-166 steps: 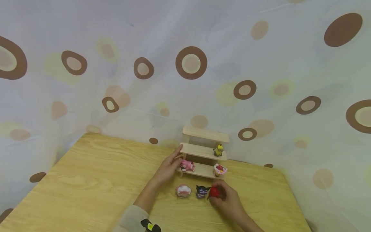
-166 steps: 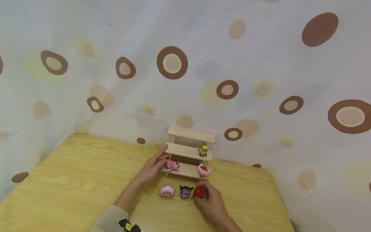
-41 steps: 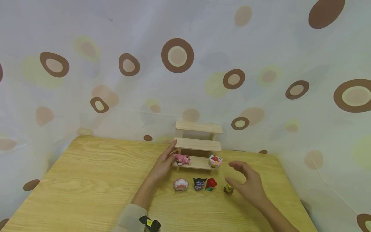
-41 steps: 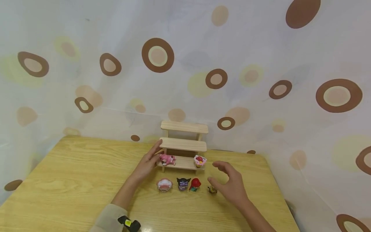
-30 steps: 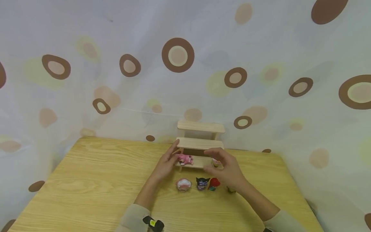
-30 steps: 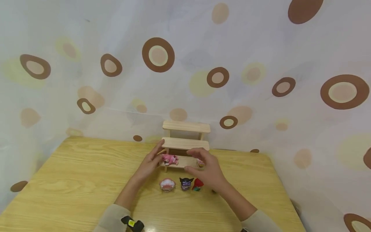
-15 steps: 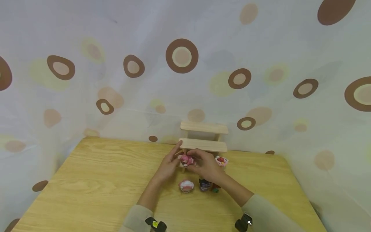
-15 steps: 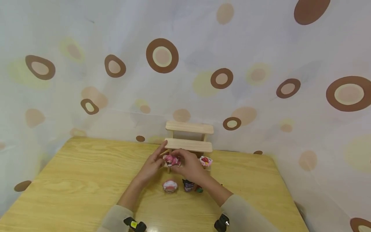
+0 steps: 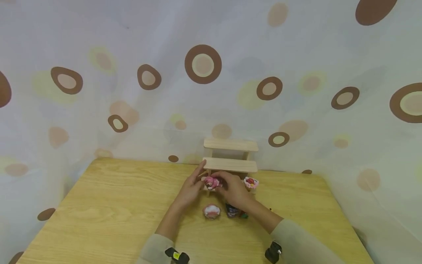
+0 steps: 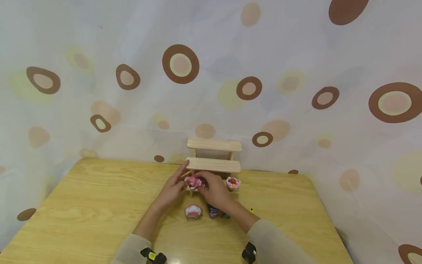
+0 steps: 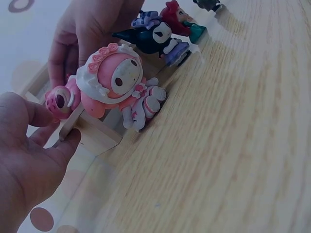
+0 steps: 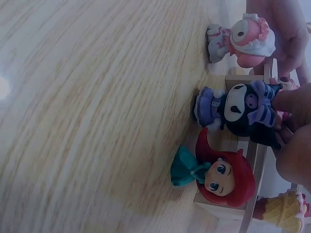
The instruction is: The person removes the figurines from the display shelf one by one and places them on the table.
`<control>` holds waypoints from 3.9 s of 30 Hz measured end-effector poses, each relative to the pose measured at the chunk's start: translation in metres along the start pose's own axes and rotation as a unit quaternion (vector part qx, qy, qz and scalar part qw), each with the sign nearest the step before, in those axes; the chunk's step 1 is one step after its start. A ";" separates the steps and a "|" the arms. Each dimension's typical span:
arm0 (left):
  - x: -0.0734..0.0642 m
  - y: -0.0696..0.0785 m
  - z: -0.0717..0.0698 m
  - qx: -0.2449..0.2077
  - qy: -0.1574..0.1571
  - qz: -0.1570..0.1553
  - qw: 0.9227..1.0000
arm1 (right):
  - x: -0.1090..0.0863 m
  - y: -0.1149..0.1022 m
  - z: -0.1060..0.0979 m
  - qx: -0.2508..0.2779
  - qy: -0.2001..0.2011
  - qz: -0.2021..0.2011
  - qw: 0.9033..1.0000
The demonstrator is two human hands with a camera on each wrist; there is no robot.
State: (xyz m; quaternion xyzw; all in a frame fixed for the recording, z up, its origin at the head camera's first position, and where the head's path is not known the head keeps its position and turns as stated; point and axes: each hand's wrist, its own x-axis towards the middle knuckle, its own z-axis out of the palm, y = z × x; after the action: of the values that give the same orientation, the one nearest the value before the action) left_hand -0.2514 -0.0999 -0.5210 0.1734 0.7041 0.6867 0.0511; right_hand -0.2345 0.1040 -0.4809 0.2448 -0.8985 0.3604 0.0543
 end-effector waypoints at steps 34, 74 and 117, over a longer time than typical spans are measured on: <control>-0.002 0.001 -0.009 0.016 0.012 0.003 1.000 | -0.060 0.000 -0.078 -0.009 0.094 -0.001 0.996; -0.001 -0.002 -0.007 0.017 0.005 0.008 1.000 | -0.182 0.113 -0.105 -0.071 0.074 0.129 0.986; -0.001 -0.005 -0.009 0.011 0.001 0.013 1.000 | -0.052 0.056 -0.048 0.154 0.102 0.054 0.981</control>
State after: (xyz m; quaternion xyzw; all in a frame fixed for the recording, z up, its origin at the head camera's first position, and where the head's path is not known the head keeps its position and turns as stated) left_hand -0.2542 -0.1088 -0.5252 0.1824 0.7096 0.6795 0.0390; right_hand -0.2196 0.1918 -0.4948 0.1638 -0.8337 0.5200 0.0879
